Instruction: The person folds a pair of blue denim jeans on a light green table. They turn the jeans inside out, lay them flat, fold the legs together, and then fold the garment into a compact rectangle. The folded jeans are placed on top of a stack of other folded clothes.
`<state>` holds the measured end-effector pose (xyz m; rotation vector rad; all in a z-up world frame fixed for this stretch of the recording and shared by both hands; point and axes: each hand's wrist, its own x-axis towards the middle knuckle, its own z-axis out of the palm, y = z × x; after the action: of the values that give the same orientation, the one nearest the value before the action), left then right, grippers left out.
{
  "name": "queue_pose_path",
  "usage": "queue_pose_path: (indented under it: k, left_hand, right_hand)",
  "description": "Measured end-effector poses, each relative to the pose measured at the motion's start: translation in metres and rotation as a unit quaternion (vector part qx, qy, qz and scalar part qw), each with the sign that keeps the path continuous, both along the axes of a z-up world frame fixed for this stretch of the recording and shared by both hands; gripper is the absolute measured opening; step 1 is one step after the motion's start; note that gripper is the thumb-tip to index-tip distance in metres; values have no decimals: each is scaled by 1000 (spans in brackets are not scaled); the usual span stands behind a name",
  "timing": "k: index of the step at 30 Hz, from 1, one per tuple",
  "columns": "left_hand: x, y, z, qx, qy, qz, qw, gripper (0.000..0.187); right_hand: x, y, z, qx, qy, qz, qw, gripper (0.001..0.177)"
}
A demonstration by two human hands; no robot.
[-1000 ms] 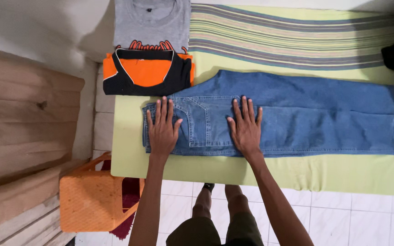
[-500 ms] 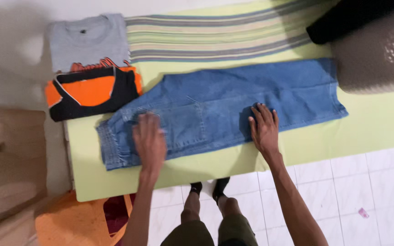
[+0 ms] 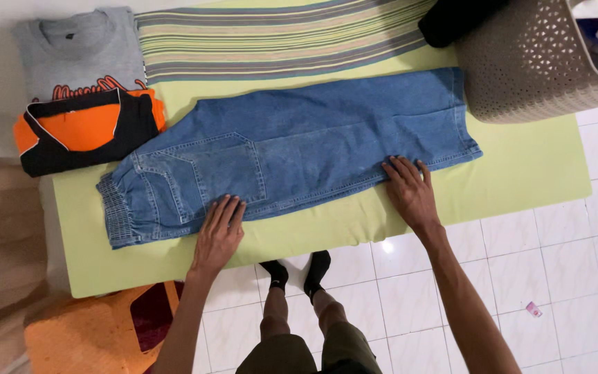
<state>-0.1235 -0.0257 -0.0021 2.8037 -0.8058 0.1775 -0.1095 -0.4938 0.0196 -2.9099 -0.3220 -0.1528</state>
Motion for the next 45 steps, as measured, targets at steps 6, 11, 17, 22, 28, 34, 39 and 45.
queue_pose_path:
  k: [6,11,17,22,28,34,39,45]
  left_hand:
    - [-8,-5,5,47,17,17,999,61]
    - [-6,-7,-10,-5,-15,41,999,57]
    - [8,-8,-3,-48,-72,79,993,33]
    - [23,-16,12,1,-37,104,994,32]
    - [-8,-3,26,10,-32,64,997,43]
    - [-12,20,26,49,-62,136,988,43]
    - [-7,10,32,36,-38,132,990,45]
    - [0,-6,25,4,-55,90,994,36]
  right_hand:
    - [-4,-2,-18,-54,-54,42,996,43]
    - [-1,-6,-21,-65,-34,35,997,38]
    - [6,-11,-13,-65,0,44,997,52]
    - [12,-18,-21,-91,-7,-14,996,46]
    - [19,-37,-26,-46,-68,-51,995,43]
    - [25,-55,-14,-54,-98,-75,991,42]
    - [32,-62,0,-33,-96,-91,991,38]
    - [33,-62,3,-22,-123,-85,989,29]
